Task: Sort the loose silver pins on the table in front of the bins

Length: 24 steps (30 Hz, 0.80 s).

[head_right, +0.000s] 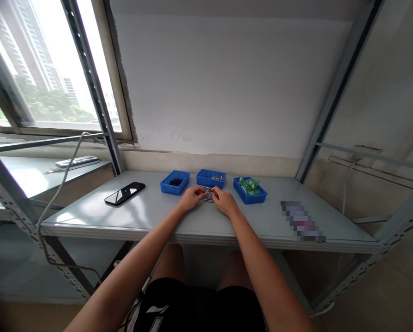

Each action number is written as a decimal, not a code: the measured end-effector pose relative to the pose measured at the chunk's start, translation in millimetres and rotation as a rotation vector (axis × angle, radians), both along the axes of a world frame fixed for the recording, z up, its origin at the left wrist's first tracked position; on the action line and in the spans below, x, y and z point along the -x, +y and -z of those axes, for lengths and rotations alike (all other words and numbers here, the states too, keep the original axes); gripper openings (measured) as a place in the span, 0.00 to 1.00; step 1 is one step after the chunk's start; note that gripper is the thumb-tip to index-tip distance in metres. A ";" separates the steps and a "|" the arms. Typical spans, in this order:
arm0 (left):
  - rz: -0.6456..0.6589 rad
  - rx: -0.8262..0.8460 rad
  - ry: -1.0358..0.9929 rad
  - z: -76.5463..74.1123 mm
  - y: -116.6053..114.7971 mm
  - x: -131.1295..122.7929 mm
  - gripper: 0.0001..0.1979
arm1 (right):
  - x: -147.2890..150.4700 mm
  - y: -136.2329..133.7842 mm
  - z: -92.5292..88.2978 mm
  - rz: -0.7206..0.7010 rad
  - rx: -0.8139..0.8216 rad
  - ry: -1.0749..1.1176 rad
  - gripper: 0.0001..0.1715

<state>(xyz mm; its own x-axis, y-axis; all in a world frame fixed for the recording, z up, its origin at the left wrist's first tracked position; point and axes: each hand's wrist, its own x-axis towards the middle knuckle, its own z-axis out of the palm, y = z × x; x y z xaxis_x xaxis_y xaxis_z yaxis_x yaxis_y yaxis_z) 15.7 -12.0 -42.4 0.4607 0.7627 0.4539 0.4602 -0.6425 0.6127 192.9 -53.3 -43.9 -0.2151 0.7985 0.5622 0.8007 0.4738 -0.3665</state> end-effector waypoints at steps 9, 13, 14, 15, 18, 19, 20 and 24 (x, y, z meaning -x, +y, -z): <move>-0.001 0.015 0.040 2.0 1.9 -0.5 0.14 | -1.3 2.4 0.4 0.006 0.002 0.022 0.13; 0.000 -0.008 -0.017 -1.0 0.2 -1.2 0.11 | -1.8 2.4 1.6 -0.009 0.021 -0.008 0.11; 0.003 -0.014 -0.036 -1.9 -0.3 -1.3 0.11 | -1.6 2.0 1.7 -0.016 0.026 -0.017 0.11; 0.009 -0.018 -0.054 -2.7 -0.9 -1.3 0.11 | -1.2 1.4 1.7 -0.023 0.032 -0.027 0.11; 0.035 -0.026 -0.100 -4.4 -2.4 -1.5 0.10 | 0.1 0.0 1.5 -0.046 0.053 -0.057 0.11; 0.044 -0.027 -0.112 -4.5 -2.7 -1.6 0.10 | 0.6 -0.2 1.6 -0.053 0.062 -0.067 0.11; 0.051 -0.029 -0.122 -4.4 -2.8 -1.7 0.10 | 0.9 -0.2 1.8 -0.059 0.071 -0.078 0.12; 0.063 -0.021 -0.157 -3.3 -2.5 -2.3 0.09 | 1.4 1.2 3.8 -0.078 0.101 -0.109 0.16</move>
